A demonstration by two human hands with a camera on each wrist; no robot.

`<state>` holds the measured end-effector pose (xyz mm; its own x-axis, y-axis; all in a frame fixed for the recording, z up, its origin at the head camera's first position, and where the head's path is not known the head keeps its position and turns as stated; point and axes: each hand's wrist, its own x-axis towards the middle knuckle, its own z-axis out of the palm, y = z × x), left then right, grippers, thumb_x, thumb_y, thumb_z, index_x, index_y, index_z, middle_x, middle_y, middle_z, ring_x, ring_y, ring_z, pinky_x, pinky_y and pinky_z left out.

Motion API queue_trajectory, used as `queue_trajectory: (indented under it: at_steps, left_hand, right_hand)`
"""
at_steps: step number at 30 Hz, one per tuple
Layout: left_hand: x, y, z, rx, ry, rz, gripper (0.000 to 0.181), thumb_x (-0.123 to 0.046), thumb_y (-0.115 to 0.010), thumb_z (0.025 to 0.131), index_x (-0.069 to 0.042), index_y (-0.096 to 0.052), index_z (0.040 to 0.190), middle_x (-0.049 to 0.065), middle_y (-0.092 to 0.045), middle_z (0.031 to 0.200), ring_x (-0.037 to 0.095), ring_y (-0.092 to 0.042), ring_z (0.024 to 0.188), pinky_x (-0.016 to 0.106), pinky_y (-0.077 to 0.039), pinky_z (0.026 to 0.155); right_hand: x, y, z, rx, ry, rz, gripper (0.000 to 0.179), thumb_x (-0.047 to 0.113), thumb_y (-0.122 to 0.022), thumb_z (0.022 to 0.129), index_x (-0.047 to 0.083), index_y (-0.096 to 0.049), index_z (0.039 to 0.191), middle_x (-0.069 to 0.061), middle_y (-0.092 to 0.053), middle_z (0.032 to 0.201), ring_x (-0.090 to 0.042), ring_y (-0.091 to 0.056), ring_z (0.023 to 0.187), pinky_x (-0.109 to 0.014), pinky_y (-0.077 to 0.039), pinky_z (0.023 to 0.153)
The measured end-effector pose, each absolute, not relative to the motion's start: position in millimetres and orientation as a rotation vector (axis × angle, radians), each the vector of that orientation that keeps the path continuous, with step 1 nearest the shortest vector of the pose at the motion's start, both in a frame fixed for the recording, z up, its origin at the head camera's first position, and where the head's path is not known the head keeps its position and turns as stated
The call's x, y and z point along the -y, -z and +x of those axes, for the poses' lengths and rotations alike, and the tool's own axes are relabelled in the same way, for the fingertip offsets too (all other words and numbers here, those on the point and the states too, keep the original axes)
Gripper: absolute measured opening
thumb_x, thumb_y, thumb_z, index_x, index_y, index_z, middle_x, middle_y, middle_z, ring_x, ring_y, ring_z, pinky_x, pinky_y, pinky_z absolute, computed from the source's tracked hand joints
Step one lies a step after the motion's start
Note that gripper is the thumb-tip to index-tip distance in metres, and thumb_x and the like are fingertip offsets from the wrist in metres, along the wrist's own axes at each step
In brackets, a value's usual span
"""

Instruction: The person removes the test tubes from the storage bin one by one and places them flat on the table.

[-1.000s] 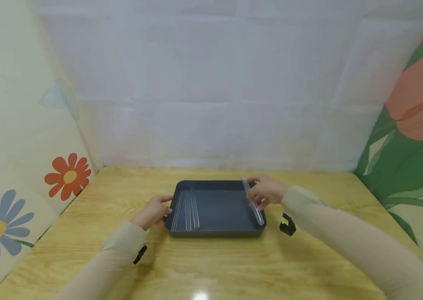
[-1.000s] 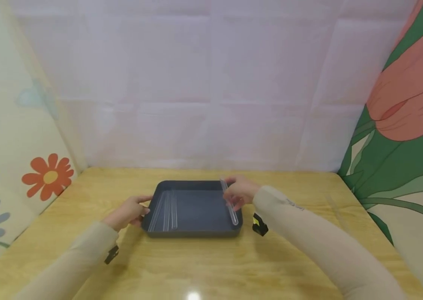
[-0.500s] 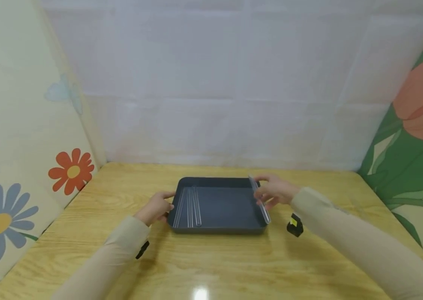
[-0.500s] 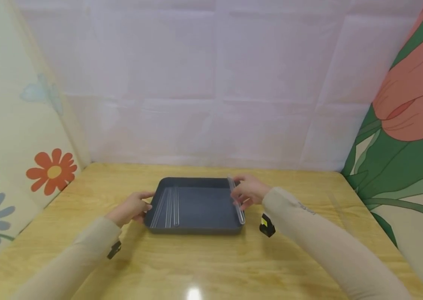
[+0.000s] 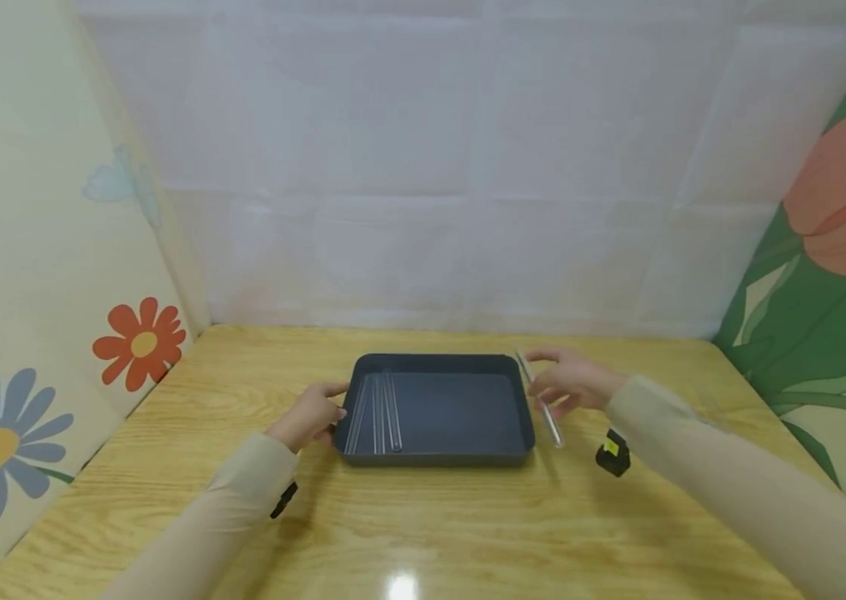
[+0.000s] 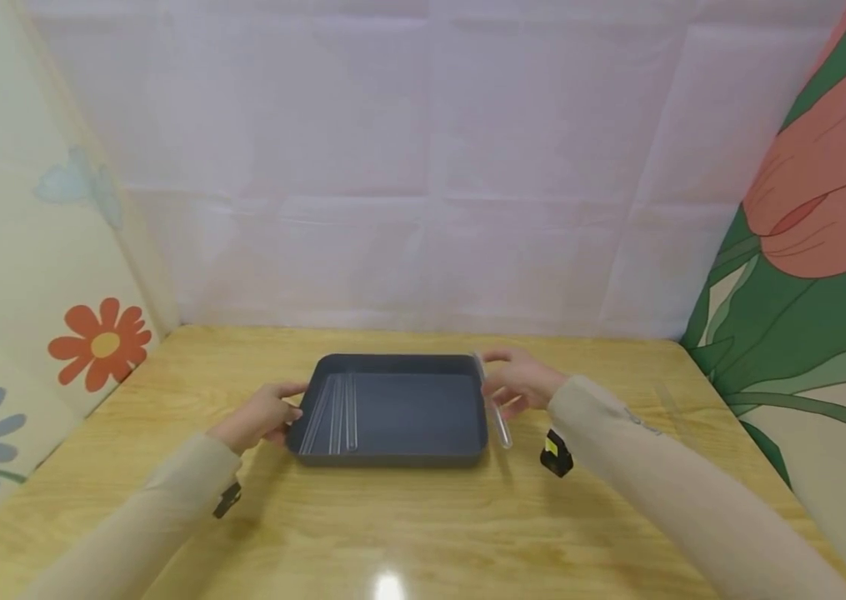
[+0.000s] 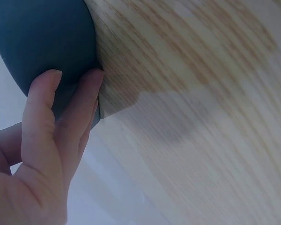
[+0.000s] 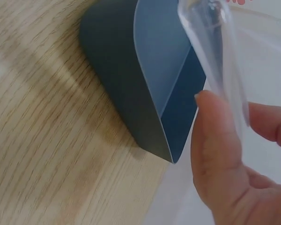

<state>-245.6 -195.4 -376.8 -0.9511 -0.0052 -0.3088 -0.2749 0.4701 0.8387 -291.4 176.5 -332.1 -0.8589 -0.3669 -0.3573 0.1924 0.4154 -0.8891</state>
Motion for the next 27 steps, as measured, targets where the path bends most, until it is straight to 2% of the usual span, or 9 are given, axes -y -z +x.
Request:
queue_trajectory:
  at_steps: [8,15,22,27]
  left_hand:
    - [194.5,377.7,-246.2,-2.464,-1.450,-0.262,0.056,0.011,-0.043,0.094,0.005,-0.031,0.149,0.023,-0.063,0.097,0.020,-0.060,0.061,0.026,-0.046,0.045]
    - [192.5,375.5,-247.3,-2.471,-1.443,-0.258,0.056,0.012,-0.041,0.094,0.006,-0.029,0.149,0.025,-0.063,0.103,0.020,-0.061,0.063,0.026,-0.047,0.046]
    - [192.9,376.0,-247.2,-2.489,-1.426,-0.236,0.056,0.012,-0.042,0.094,0.006,-0.031,0.148,0.025,-0.063,0.101,0.020,-0.058,0.058,0.025,-0.044,0.043]
    - [194.6,377.6,-248.6,-2.482,-1.425,-0.245,0.056,0.012,-0.043,0.094,0.005,-0.031,0.149,0.023,-0.063,0.098,0.019,-0.058,0.059,0.025,-0.044,0.043]
  right_hand:
    - [-185.8,328.9,-288.1,-2.164,1.436,-0.143,0.076,-0.004,-0.059,0.086,0.000,-0.021,0.152,-0.030,-0.059,0.110,-0.026,-0.065,0.080,-0.032,-0.056,0.062]
    - [-190.0,325.0,-286.5,-2.178,1.426,-0.132,0.076,-0.003,-0.059,0.087,-0.001,-0.020,0.152,-0.026,-0.062,0.109,-0.025,-0.064,0.081,-0.031,-0.056,0.062]
    - [-192.7,325.9,-284.1,-2.173,1.444,-0.127,0.076,-0.004,-0.059,0.086,-0.001,-0.020,0.152,-0.018,-0.063,0.099,-0.023,-0.065,0.078,-0.030,-0.056,0.060]
    - [-197.4,325.3,-283.9,-2.188,1.427,-0.109,0.077,-0.003,-0.059,0.087,-0.001,-0.019,0.152,-0.018,-0.062,0.101,-0.024,-0.065,0.080,-0.030,-0.056,0.061]
